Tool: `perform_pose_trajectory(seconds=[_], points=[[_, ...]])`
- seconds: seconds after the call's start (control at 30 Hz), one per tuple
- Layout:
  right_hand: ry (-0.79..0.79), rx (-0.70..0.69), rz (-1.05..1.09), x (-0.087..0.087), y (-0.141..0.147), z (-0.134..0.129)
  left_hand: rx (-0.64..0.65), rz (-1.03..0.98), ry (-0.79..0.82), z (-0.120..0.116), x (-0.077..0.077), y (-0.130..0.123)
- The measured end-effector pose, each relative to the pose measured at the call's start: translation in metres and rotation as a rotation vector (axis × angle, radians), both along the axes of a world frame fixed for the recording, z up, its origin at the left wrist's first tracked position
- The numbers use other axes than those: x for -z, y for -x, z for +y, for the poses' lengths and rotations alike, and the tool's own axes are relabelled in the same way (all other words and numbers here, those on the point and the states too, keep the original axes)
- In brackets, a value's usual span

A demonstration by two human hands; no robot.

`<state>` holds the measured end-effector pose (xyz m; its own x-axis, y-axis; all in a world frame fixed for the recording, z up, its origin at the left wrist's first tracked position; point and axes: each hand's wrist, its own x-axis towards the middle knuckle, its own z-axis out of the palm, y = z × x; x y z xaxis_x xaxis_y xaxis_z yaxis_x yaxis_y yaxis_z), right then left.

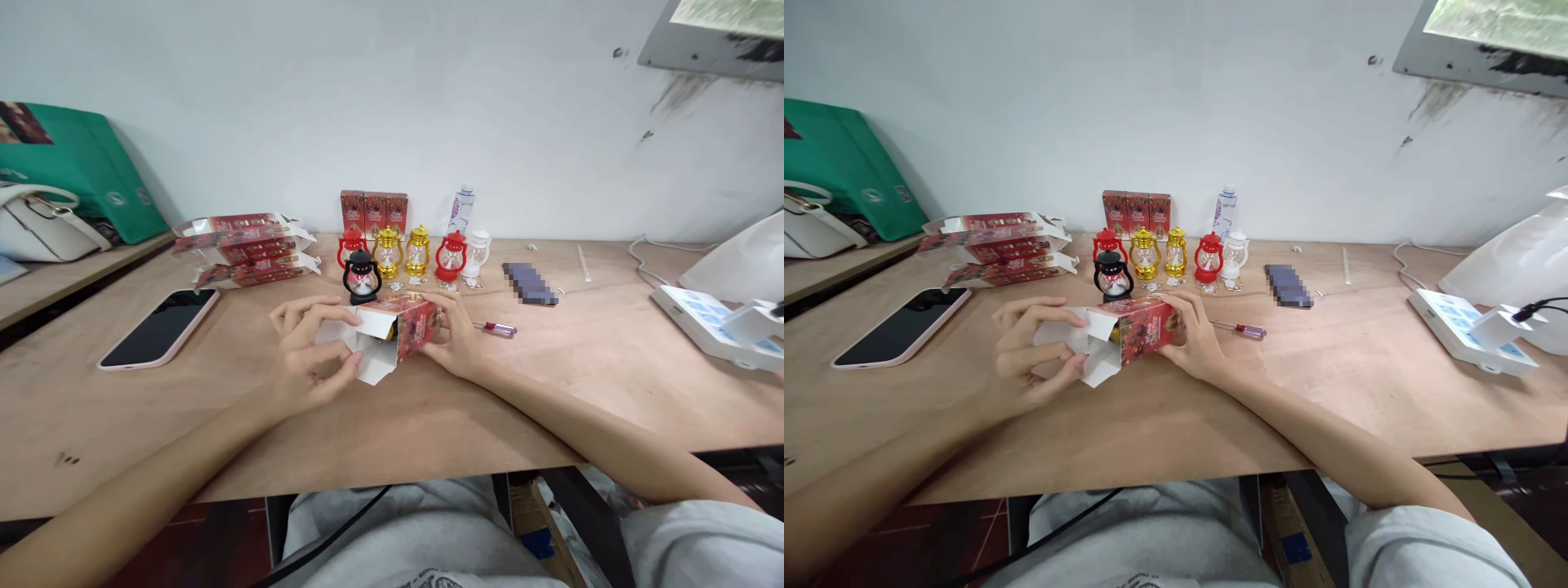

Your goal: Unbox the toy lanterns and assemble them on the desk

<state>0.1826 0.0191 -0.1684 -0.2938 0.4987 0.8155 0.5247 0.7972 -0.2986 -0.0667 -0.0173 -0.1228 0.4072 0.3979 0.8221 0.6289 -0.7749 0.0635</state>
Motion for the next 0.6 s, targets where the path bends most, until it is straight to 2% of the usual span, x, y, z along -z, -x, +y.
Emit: perform_pose_trajectory(seconds=[0.3, 0.6], points=[[-0.005, -0.032, 0.01, 0.0047, -0.0004, -0.0008, -0.138, -0.042, 0.063, 0.003, 0.0008, -0.0008], [-0.018, -0.055, 0.005, 0.005, -0.0006, -0.0019, -0.096, -0.017, 0.078, 0.0038, 0.0015, -0.0005]])
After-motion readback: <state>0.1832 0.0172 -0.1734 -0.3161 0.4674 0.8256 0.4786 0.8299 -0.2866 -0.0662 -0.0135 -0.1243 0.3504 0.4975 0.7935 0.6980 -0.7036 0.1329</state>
